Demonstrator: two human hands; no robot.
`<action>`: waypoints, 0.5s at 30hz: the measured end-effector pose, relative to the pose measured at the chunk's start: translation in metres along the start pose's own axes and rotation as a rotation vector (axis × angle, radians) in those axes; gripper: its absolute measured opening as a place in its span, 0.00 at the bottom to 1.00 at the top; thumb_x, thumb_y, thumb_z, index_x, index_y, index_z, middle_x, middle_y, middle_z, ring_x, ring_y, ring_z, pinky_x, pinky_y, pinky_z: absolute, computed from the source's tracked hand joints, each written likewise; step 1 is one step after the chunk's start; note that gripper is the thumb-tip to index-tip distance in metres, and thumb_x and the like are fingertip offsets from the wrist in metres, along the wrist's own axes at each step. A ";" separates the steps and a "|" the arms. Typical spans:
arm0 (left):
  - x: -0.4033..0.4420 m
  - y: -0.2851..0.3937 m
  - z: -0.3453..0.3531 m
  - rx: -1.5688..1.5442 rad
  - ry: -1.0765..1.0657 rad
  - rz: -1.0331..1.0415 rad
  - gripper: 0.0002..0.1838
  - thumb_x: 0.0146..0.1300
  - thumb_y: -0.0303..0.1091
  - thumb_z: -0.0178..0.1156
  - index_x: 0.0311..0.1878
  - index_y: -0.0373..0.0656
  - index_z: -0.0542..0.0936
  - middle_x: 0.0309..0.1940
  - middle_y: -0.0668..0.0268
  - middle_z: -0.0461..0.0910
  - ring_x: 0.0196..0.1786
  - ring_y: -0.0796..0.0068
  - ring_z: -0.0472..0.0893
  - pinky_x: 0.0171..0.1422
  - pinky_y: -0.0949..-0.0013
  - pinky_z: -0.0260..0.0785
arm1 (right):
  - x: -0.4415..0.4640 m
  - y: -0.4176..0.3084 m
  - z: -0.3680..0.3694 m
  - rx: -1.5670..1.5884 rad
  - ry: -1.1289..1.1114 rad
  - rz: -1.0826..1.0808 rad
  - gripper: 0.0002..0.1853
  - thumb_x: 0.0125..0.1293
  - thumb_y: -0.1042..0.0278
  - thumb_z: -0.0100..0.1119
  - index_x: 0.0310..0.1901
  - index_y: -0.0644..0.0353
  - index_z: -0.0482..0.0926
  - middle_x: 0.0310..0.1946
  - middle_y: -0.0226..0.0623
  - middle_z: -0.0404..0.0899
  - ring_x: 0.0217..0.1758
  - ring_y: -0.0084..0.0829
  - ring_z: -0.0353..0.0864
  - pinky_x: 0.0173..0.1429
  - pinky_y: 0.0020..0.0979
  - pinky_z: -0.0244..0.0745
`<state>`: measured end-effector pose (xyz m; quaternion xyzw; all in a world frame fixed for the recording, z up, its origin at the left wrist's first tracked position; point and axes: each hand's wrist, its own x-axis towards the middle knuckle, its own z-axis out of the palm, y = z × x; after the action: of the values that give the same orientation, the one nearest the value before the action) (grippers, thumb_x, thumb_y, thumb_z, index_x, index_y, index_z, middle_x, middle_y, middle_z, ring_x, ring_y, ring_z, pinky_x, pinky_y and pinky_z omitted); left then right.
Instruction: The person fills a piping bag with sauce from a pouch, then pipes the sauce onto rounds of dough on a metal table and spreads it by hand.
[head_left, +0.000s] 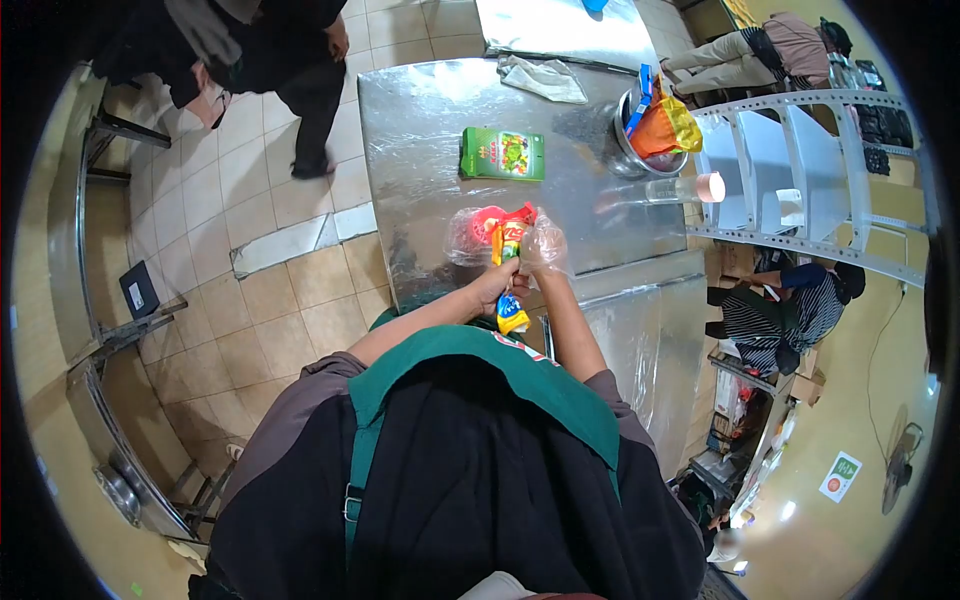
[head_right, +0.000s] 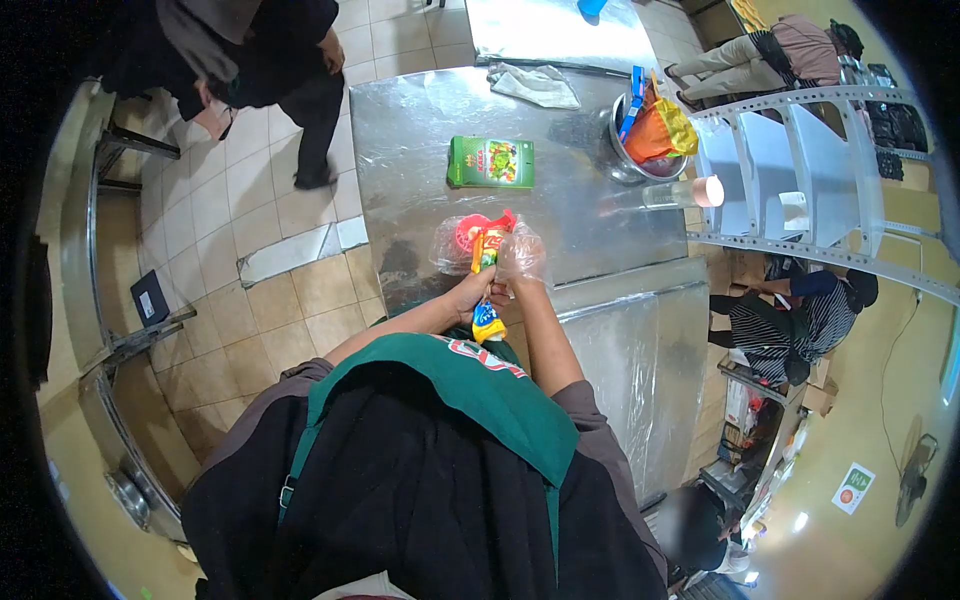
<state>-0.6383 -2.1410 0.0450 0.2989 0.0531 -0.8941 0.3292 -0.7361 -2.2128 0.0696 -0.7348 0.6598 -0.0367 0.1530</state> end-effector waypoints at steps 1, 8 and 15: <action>-0.003 0.002 0.003 0.009 0.030 0.020 0.09 0.63 0.40 0.51 0.32 0.46 0.70 0.19 0.73 0.66 0.19 0.85 0.67 0.20 0.80 0.59 | -0.002 -0.004 -0.006 0.124 0.030 0.056 0.17 0.59 0.65 0.54 0.49 0.62 0.75 0.30 0.47 0.81 0.33 0.45 0.82 0.35 0.40 0.77; -0.007 0.007 -0.003 0.110 0.075 0.116 0.07 0.61 0.36 0.50 0.36 0.43 0.70 0.20 0.68 0.71 0.16 0.83 0.68 0.18 0.76 0.64 | 0.000 0.002 0.014 0.249 0.018 0.167 0.12 0.57 0.69 0.53 0.43 0.60 0.75 0.29 0.52 0.80 0.33 0.50 0.81 0.35 0.46 0.74; 0.005 -0.006 -0.010 0.188 0.116 0.113 0.07 0.63 0.37 0.45 0.34 0.45 0.68 0.19 0.68 0.69 0.15 0.80 0.63 0.17 0.75 0.57 | -0.010 -0.008 0.002 0.379 0.031 0.211 0.13 0.57 0.70 0.54 0.44 0.61 0.75 0.29 0.53 0.80 0.32 0.50 0.82 0.34 0.46 0.75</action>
<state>-0.6401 -2.1368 0.0334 0.3823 -0.0291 -0.8564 0.3458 -0.7292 -2.2022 0.0717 -0.6192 0.7167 -0.1552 0.2810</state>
